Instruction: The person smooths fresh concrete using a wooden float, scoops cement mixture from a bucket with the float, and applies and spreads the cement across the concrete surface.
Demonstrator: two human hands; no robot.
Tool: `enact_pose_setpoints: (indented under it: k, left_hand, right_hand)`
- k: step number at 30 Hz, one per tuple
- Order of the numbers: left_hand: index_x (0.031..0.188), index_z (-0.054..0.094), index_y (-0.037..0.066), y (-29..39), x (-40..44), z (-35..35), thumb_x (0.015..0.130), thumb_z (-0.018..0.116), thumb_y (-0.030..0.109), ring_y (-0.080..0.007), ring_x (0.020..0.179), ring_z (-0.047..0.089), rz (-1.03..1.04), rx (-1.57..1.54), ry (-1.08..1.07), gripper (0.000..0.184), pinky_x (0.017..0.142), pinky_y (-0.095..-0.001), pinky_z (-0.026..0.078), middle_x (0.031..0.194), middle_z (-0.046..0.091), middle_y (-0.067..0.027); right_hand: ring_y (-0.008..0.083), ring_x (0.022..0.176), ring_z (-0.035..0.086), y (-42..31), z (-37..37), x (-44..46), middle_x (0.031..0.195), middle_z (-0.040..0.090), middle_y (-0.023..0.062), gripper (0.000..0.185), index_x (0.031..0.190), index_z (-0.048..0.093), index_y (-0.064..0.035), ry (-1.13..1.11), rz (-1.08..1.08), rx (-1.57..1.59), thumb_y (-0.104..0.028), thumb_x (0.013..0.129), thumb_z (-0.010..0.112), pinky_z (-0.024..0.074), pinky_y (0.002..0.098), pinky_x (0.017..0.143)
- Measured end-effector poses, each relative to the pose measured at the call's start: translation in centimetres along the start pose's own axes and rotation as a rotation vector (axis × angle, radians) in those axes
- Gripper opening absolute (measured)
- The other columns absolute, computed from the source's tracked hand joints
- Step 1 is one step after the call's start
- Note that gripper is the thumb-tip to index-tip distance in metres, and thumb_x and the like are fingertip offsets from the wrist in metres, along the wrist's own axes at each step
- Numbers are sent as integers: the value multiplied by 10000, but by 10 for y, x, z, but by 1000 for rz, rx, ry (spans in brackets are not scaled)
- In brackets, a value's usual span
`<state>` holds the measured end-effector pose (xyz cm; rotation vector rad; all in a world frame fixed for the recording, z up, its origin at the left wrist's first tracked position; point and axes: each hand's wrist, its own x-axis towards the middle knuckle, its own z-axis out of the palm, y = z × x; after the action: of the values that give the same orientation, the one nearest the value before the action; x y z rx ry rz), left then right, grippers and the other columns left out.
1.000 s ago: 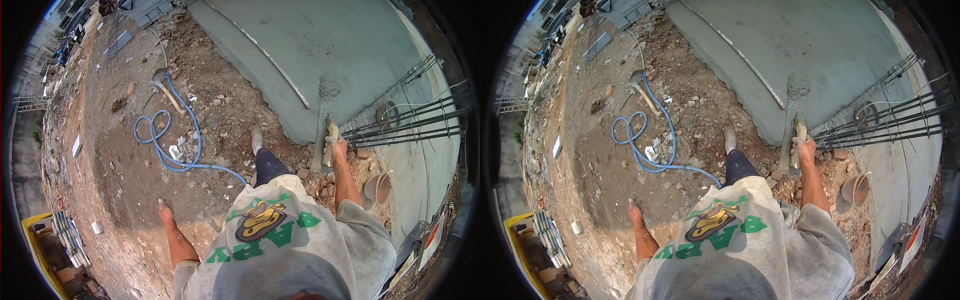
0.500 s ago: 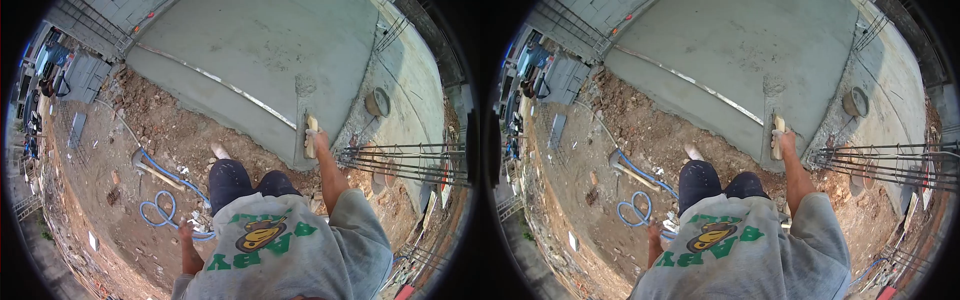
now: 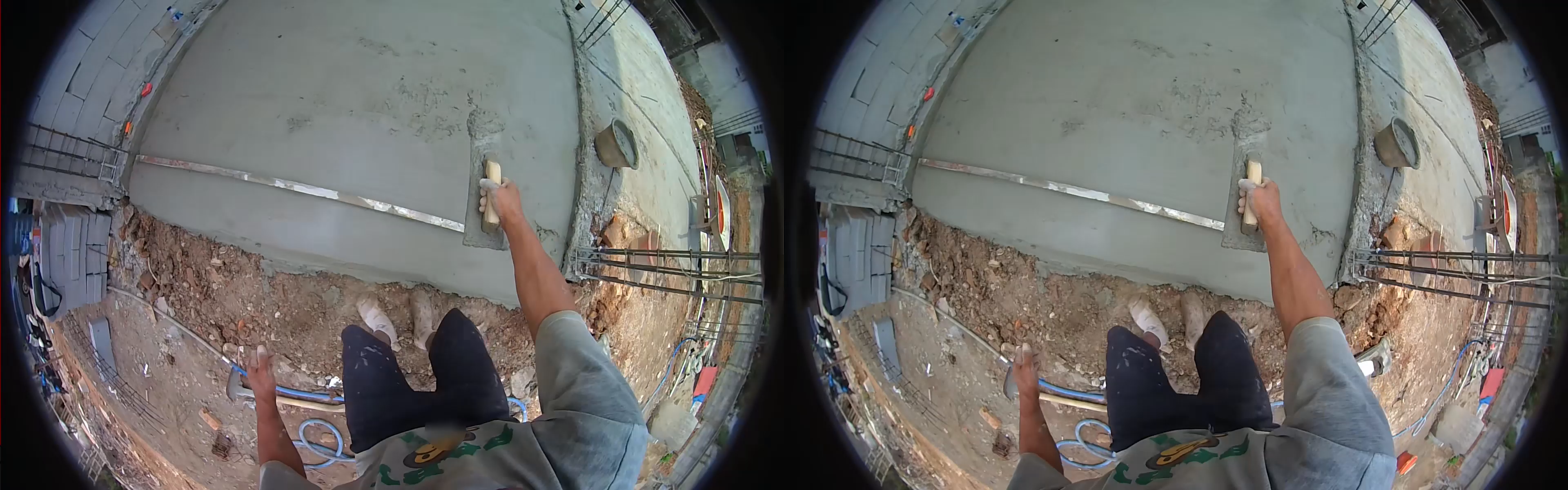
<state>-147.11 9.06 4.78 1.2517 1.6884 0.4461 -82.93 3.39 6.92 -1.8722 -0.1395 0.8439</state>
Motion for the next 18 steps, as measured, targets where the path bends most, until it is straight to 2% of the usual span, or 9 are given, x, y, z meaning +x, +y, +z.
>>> enact_pose_setpoints:
  k: [3,4,6,8,9,11,12,14,18]
  left_hand:
    - [905,593,-23,-76,26,16,938,505,328,-155,703,544,-48,159,-83,364,626,-313,457,817,607,-82]
    - [929,610,-7,-120,35,22,929,515,377,-138,671,536,-64,173,-64,396,594,-301,436,807,619,-56]
    - [863,574,-33,-185,50,47,937,509,306,-172,722,545,-86,48,71,353,636,-334,466,778,583,-105]
    - [853,566,-12,-258,78,53,941,501,324,-166,700,528,-23,224,49,354,615,-334,450,775,573,-92]
    - [848,562,-2,-293,93,56,944,497,333,-164,690,520,7,311,40,355,604,-334,442,774,568,-86]
    - [838,546,6,-294,108,100,943,489,358,-175,666,509,-15,248,120,372,599,-341,434,761,556,-90]
    - [832,538,10,-248,110,139,943,485,370,-180,654,504,-35,85,208,380,596,-345,430,754,550,-92]
    - [821,523,18,-212,123,179,943,477,394,-191,631,494,-26,-74,285,398,591,-352,421,741,538,-96]
    - [806,504,21,-273,173,177,942,469,419,-209,607,488,-51,242,214,422,592,-350,420,701,517,-103]
  right_hand:
    - [147,490,544,31,43,83,683,565,72,164,853,529,17,33,-92,-77,-107,777,606,471,306,417]
    - [189,544,589,45,56,112,730,600,111,171,855,546,28,69,-113,-159,-112,775,602,496,332,465]
    - [260,680,645,75,80,179,829,642,178,208,883,571,46,192,-225,-445,-128,774,598,529,369,575]
    - [318,843,669,113,101,238,931,654,236,262,933,588,60,367,-380,-854,-149,776,596,543,391,697]
    - [328,905,649,125,108,259,969,643,249,276,951,593,60,291,-364,-998,-156,779,593,530,396,746]
    - [348,1028,609,133,115,291,1044,621,273,306,986,603,60,134,-333,-1292,-170,784,587,505,405,843]
    - [347,1023,614,140,117,303,1028,634,248,300,1030,571,44,79,-327,-1366,-141,793,561,505,419,841]
    - [361,1008,616,159,115,311,1003,636,251,325,1060,525,53,227,-387,-1254,-130,794,554,505,430,830]
    - [420,925,614,156,96,307,946,620,290,333,1038,453,71,378,-533,-1131,-125,779,531,491,479,788]
